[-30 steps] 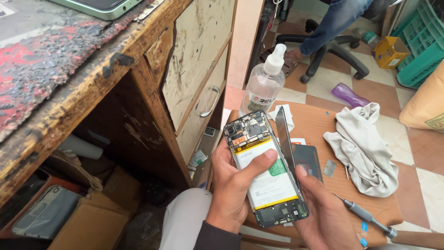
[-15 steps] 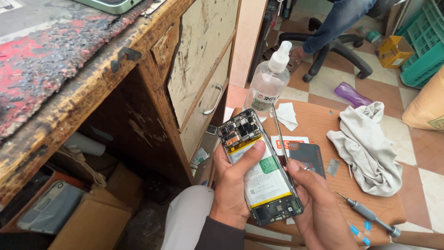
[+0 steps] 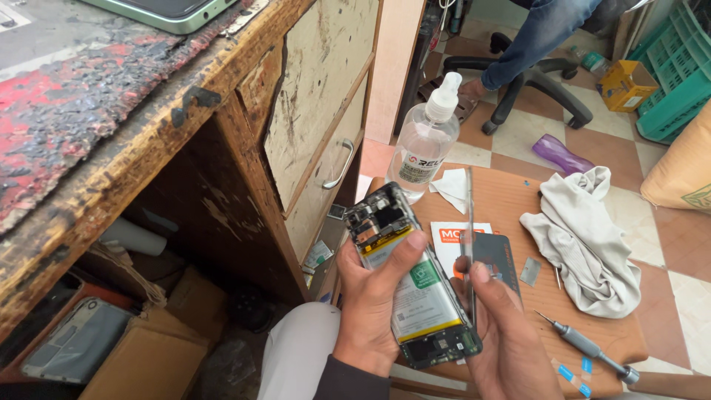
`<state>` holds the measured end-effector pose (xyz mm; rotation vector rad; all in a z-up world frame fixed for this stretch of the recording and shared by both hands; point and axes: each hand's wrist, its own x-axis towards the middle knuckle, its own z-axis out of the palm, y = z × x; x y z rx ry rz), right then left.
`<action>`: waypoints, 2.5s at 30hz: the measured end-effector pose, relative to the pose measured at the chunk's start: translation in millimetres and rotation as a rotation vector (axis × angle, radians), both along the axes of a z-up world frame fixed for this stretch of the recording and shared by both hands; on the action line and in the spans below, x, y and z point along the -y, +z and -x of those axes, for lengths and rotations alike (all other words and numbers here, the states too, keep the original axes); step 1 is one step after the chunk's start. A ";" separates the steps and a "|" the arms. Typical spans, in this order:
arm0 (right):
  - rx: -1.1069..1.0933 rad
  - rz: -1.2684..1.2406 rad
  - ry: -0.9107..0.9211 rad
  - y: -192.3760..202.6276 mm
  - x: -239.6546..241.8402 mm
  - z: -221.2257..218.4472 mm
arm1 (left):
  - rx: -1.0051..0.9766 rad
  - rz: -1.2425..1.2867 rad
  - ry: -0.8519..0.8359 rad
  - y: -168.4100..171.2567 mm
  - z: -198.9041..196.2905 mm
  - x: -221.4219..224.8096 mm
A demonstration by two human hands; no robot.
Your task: The person disassembles a smartphone, removes the battery, and cleans the internal frame with a cloth. They then reassemble the device by reconnecting the battery and snapping the back cover into place.
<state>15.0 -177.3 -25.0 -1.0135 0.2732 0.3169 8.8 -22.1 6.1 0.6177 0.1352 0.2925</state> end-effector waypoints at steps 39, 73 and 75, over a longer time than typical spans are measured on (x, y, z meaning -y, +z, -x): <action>0.218 1.110 -0.304 -3.5 253.0 -88.3 | 0.221 0.715 -0.491 -15.6 -10.7 24.4; 0.541 1.911 0.408 60.6 74.1 -181.4 | 0.085 0.661 -0.375 -50.7 -30.0 25.3; 0.586 1.895 0.360 63.2 87.1 -183.1 | 0.088 0.657 -0.334 -54.3 -31.3 23.9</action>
